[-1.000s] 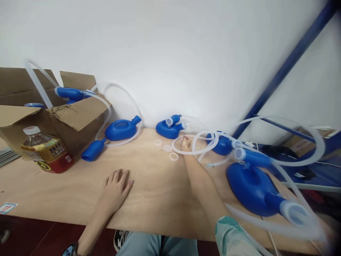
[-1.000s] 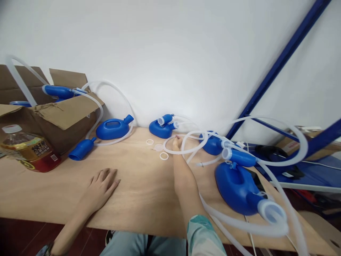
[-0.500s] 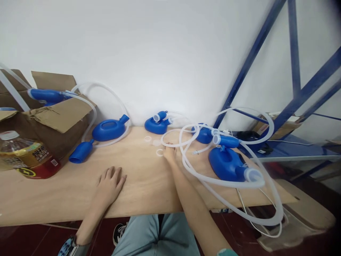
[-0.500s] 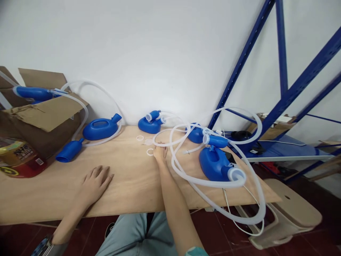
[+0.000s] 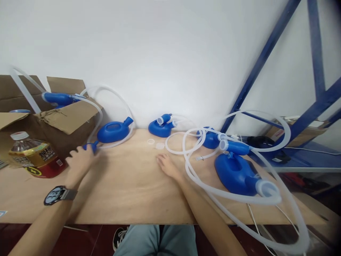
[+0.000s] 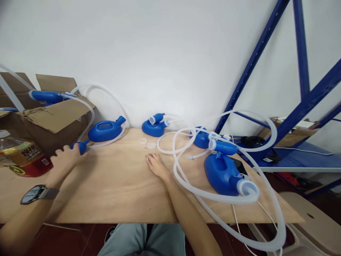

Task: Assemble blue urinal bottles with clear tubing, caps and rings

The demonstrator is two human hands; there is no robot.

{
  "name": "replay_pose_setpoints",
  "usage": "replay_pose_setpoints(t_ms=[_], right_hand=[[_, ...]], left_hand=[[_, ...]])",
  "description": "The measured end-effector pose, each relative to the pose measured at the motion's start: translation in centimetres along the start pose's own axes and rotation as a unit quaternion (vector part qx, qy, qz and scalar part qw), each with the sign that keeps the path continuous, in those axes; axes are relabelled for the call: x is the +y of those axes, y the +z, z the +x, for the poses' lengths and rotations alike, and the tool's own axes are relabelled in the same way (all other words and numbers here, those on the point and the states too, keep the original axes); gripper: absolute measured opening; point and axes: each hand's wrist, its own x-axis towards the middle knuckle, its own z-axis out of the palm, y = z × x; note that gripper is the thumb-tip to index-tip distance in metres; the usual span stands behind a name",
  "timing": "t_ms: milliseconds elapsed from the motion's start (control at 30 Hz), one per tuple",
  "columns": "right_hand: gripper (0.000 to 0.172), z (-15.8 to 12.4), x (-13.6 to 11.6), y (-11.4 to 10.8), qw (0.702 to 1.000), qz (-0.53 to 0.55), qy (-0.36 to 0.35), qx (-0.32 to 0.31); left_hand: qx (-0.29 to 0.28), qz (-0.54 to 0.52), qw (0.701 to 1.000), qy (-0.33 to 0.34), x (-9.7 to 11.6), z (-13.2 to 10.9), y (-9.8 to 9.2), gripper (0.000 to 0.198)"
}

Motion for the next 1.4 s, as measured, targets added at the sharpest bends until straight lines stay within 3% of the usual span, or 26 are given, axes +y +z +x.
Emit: replay_pose_setpoints(t_ms=[67,100,167,267,333,367,500,600,667,767,867,967,1133,1200,1300,1333,1400], right_hand=[[0.084,0.0,0.1,-0.5,0.999,0.022,0.016,0.019],[0.087,0.0,0.1,-0.8,0.999,0.036,0.027,0.028],[0.094,-0.1,0.2,-1.6,0.994,0.076,0.058,0.043],[0.105,-0.2,0.4,-2.4,0.980,0.150,0.119,0.052],[0.110,-0.1,0.7,-2.8,0.969,0.190,0.154,0.048],[0.113,-0.1,0.9,-2.9,0.963,0.206,0.165,0.044],[0.122,-0.1,0.8,-3.9,0.950,0.267,0.161,0.029],[0.127,-0.3,-0.2,-4.9,0.937,0.331,0.110,0.021],[0.131,-0.7,-1.0,-5.6,0.931,0.355,0.079,0.022],[0.131,-1.1,-2.0,-6.3,0.932,0.354,0.074,0.032],[0.129,-1.3,-2.3,-6.6,0.932,0.351,0.083,0.045],[0.129,-1.1,-2.2,-6.5,0.934,0.344,0.080,0.058],[0.127,-0.6,-2.7,-5.8,0.942,0.311,0.094,0.082],[0.121,-0.5,-2.7,-5.4,0.937,0.323,0.111,0.080],[0.116,-0.3,-2.0,-4.9,0.923,0.350,0.145,0.062],[0.115,-0.3,-1.7,-4.8,0.917,0.361,0.162,0.053],[0.113,-0.4,-1.1,-4.9,0.908,0.376,0.180,0.032]], left_hand=[[-0.077,0.024,0.994,-0.081,-2.2,1.0,1.1,0.081],[-0.090,0.005,0.993,-0.074,-3.1,1.2,1.5,0.080],[-0.074,-0.015,0.995,-0.060,-4.0,1.0,1.6,0.073],[0.002,-0.013,1.000,-0.026,-2.7,-0.3,-0.3,0.080],[0.109,-0.063,0.992,0.006,-0.6,-1.2,-2.4,0.088],[0.136,-0.107,0.984,0.046,0.8,-1.6,-3.4,0.090],[0.178,-0.291,0.937,0.075,6.6,-2.5,-5.3,0.093],[0.177,-0.283,0.909,0.248,11.2,-3.2,-3.8,0.085],[0.166,-0.277,0.868,0.376,14.1,-4.0,-2.1,0.090],[0.180,-0.277,0.822,0.464,17.8,-5.1,0.0,0.083],[0.135,-0.274,0.811,0.499,20.1,-5.5,1.1,0.069],[0.089,-0.269,0.799,0.530,21.1,-5.3,1.4,0.073],[0.027,-0.240,0.805,0.541,22.1,-5.5,1.5,0.100],[0.026,-0.266,0.795,0.545,22.0,-5.5,1.2,0.092],[0.081,-0.310,0.770,0.551,20.8,-5.1,0.7,0.075],[0.096,-0.324,0.781,0.526,20.2,-5.0,0.6,0.071],[0.099,-0.356,0.830,0.417,18.8,-5.0,0.9,0.069]])
